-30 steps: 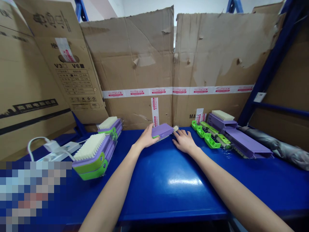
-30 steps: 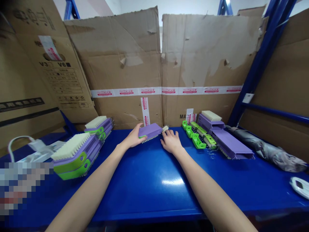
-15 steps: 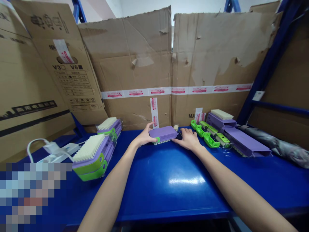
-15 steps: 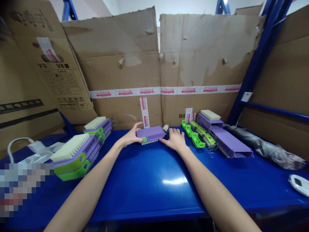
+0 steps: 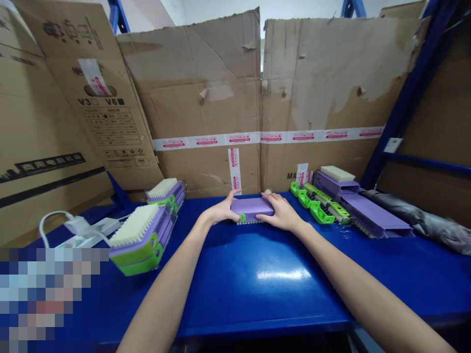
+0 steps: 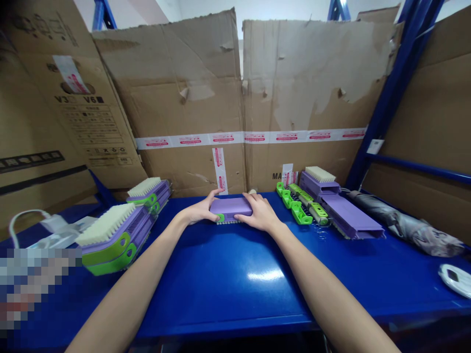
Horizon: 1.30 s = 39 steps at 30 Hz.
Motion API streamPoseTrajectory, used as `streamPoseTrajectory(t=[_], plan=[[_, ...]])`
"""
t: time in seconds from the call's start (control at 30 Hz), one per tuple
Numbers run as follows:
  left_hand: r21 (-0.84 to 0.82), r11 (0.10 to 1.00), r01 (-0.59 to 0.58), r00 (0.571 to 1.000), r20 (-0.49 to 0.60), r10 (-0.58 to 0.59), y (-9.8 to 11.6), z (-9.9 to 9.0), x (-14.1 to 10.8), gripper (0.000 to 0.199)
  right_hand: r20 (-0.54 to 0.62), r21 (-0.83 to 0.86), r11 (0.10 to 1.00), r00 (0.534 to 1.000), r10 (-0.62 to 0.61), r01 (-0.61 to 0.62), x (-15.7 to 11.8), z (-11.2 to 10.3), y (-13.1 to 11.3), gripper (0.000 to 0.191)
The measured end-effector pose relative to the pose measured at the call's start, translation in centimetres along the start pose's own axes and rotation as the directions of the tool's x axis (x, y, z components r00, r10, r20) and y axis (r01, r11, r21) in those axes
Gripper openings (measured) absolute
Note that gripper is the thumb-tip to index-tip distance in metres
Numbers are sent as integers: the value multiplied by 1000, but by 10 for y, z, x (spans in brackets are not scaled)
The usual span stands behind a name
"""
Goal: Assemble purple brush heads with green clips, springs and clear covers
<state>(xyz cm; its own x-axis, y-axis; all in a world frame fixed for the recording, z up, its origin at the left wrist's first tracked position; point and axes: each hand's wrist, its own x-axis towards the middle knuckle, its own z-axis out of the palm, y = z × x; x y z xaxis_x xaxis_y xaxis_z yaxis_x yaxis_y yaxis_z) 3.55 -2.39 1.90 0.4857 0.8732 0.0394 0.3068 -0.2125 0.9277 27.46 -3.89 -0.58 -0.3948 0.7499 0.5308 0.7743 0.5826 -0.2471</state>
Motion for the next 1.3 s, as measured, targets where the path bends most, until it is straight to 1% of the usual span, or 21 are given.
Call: streamPoseTrajectory(t=[0.1, 0.23, 0.3, 0.4, 0.47, 0.57, 0.67, 0.77, 0.9, 1.1, 1.2, 1.3], plan=[[-64, 998, -12, 1000, 25, 14, -1, -2, -1, 105, -24, 14, 1000, 1000, -11, 11, 1, 2, 2, 76], [-162, 987, 14, 998, 63, -4, 0, -4, -3, 109, -32, 45, 999, 999, -11, 12, 1, 4, 3, 78], [-183, 983, 15, 999, 46, -6, 1, -4, -4, 109, -40, 73, 997, 999, 2, 1, 1, 5, 4, 80], [-183, 983, -8, 1000, -27, 3, -1, -4, -2, 105, -58, 143, 989, 997, 41, -33, 1, 5, 7, 82], [-171, 985, -15, 998, -68, 3, -3, -4, 0, 97, -50, 199, 977, 995, 91, -79, 1, 5, 9, 83], [-148, 989, -18, 995, -102, 3, -5, -3, 4, 83, -15, 283, 942, 981, 191, -179, 2, 5, 11, 84], [-143, 989, -35, 992, -123, 18, -4, -2, 6, 76, 4, 354, 904, 968, 253, -238, 2, 5, 11, 86], [-152, 986, -63, 988, -152, 40, -1, 0, 7, 74, 14, 380, 891, 964, 264, -249, 2, 5, 11, 88], [-149, 983, -103, 979, -191, 73, 1, 3, 8, 70, 17, 372, 893, 963, 268, -255, 2, 6, 14, 85], [-110, 989, -102, 975, -209, 78, 2, 3, 8, 74, 27, 376, 885, 958, 286, -274, 2, 4, 14, 85], [-116, 989, -91, 978, -200, 67, 2, 2, 7, 75, 50, 397, 867, 951, 305, -299, 3, 1, 12, 87], [-135, 989, -65, 985, -165, 43, 2, 0, 6, 77, 66, 438, 842, 946, 319, -314, 3, 0, 11, 88]])
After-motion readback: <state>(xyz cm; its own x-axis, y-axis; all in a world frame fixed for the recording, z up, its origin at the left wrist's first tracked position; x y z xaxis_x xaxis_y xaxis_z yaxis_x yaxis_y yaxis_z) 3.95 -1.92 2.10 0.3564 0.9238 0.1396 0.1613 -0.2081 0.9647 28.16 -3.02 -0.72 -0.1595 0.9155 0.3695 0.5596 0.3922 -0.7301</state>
